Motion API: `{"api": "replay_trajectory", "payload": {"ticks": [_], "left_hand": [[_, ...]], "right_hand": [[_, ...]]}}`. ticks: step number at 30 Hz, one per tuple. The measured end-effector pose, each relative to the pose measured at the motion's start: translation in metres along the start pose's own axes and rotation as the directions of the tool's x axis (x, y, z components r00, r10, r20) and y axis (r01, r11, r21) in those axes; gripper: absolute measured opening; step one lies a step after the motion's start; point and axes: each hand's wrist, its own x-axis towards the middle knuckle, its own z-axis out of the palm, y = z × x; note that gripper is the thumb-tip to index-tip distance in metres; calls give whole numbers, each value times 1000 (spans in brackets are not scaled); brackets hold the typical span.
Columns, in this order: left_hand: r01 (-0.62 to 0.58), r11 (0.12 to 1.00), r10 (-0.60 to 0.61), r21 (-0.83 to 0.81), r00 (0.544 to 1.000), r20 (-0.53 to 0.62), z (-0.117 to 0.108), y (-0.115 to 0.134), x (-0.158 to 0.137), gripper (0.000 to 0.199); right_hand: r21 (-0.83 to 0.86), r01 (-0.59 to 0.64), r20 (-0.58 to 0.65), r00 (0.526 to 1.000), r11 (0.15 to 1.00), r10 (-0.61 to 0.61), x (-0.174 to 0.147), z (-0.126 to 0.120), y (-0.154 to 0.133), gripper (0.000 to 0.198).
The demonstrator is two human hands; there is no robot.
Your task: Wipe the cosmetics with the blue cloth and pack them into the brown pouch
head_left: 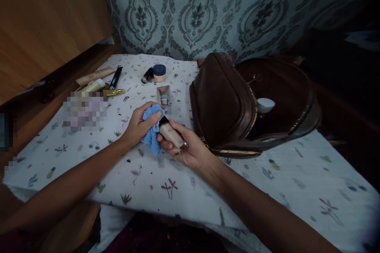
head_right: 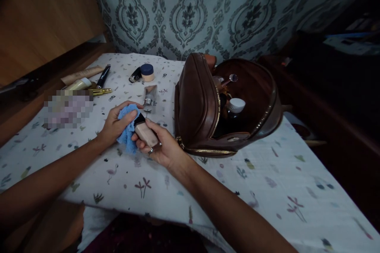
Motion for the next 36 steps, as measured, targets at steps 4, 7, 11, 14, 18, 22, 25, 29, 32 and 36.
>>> {"api": "replay_trajectory", "payload": {"ticks": [4, 7, 11, 14, 18, 22, 25, 29, 32, 36], "left_hand": [[18, 999, -19, -31, 999, -42, -1, -5, 1, 44], [34, 996, -40, -77, 996, -85, -4, -10, 4, 42], [39, 995, -47, -94, 996, -81, -6, -10, 5, 43], [26, 998, -29, -54, 998, -62, -6, -7, 5, 43], [5, 1000, -5, -9, 1000, -20, -6, -4, 4, 42], [-17, 999, 15, 50, 999, 40, -6, -4, 0, 43], [-27, 996, 20, 87, 996, 88, -4, -2, -3, 41], [-62, 992, 48, 109, 991, 121, -3, 3, -6, 40], [-35, 993, 23, 115, 994, 106, -2, 4, -6, 42], [13, 998, -18, 62, 997, 74, 2, 1, -7, 46]], "right_hand": [[18, -38, 11, 999, 999, 37, -2, 2, -2, 50], [13, -66, 31, 997, 998, 65, -4, 2, -2, 49], [-10, -63, 49, 997, 998, 64, -4, 1, -1, 48], [-35, -48, 29, 998, 998, 49, -2, -1, 0, 48], [-57, -13, 6, 1000, 998, 13, 1, -2, 1, 48], [-72, 32, 2, 1000, 997, -31, 1, -2, 3, 48], [-91, 47, -1, 999, 995, -47, 1, -3, 4, 49], [-114, 60, -14, 998, 992, -62, 1, -6, 5, 45], [-120, 57, -1, 998, 991, -57, 2, -5, 5, 45], [-89, 76, -72, 994, 993, -83, 2, -2, 4, 49]]}}
